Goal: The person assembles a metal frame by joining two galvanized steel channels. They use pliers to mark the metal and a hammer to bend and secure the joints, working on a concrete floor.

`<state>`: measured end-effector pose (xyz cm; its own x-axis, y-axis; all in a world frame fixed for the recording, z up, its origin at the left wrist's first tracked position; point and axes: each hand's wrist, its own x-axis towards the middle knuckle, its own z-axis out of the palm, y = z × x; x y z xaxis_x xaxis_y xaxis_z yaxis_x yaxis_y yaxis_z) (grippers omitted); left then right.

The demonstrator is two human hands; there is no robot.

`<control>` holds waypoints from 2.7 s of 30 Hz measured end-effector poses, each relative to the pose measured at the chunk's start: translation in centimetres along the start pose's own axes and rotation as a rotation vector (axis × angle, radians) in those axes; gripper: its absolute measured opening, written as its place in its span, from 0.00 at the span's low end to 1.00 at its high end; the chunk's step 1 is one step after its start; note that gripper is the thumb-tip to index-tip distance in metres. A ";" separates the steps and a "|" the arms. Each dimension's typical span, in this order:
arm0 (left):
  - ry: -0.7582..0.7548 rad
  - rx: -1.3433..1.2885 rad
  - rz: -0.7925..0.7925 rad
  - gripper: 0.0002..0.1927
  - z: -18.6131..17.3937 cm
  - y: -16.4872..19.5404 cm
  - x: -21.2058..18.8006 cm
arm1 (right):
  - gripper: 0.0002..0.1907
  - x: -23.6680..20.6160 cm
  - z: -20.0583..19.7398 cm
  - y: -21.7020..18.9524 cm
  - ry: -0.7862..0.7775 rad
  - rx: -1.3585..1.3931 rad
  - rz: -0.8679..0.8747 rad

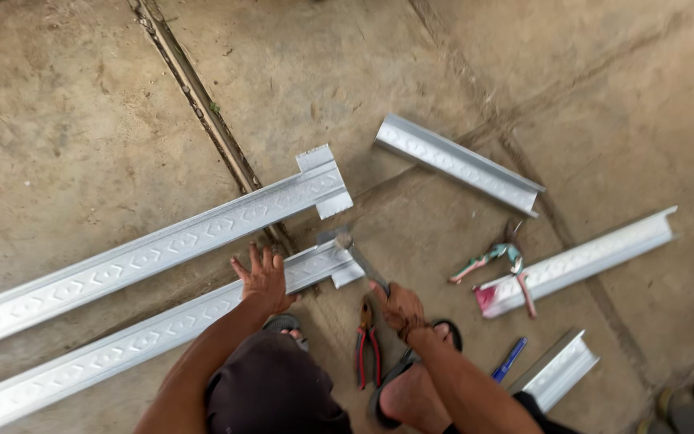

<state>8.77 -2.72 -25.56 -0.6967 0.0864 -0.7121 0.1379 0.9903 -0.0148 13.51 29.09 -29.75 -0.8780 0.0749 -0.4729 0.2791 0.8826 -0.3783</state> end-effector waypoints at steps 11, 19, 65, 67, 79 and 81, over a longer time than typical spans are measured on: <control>0.022 -0.046 0.037 0.57 1.5 0.4 -0.8 | 0.43 0.0 -4.4 2.9 0.144 0.081 0.025; 0.017 -0.062 0.042 0.61 2.1 0.9 -1.5 | 0.41 -2.2 -4.1 1.9 -0.001 0.166 0.033; -0.062 -0.061 0.014 0.55 -0.9 0.5 -1.6 | 0.42 1.0 -4.4 -0.9 0.209 0.202 -0.306; -0.054 -0.065 0.008 0.54 -1.1 0.5 -1.6 | 0.41 1.7 -4.6 -0.7 0.168 0.137 -0.307; -0.006 -0.069 0.001 0.57 -0.6 0.6 -1.3 | 0.41 0.2 -5.5 1.0 0.056 0.140 -0.070; -0.022 -0.082 0.028 0.57 -0.3 1.2 -1.9 | 0.41 0.0 -5.5 1.5 0.113 0.167 -0.085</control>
<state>10.07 -1.69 -24.03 -0.6775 0.1128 -0.7268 0.0982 0.9932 0.0626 11.78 32.96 -25.89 -0.9365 0.0631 -0.3448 0.2543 0.7995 -0.5442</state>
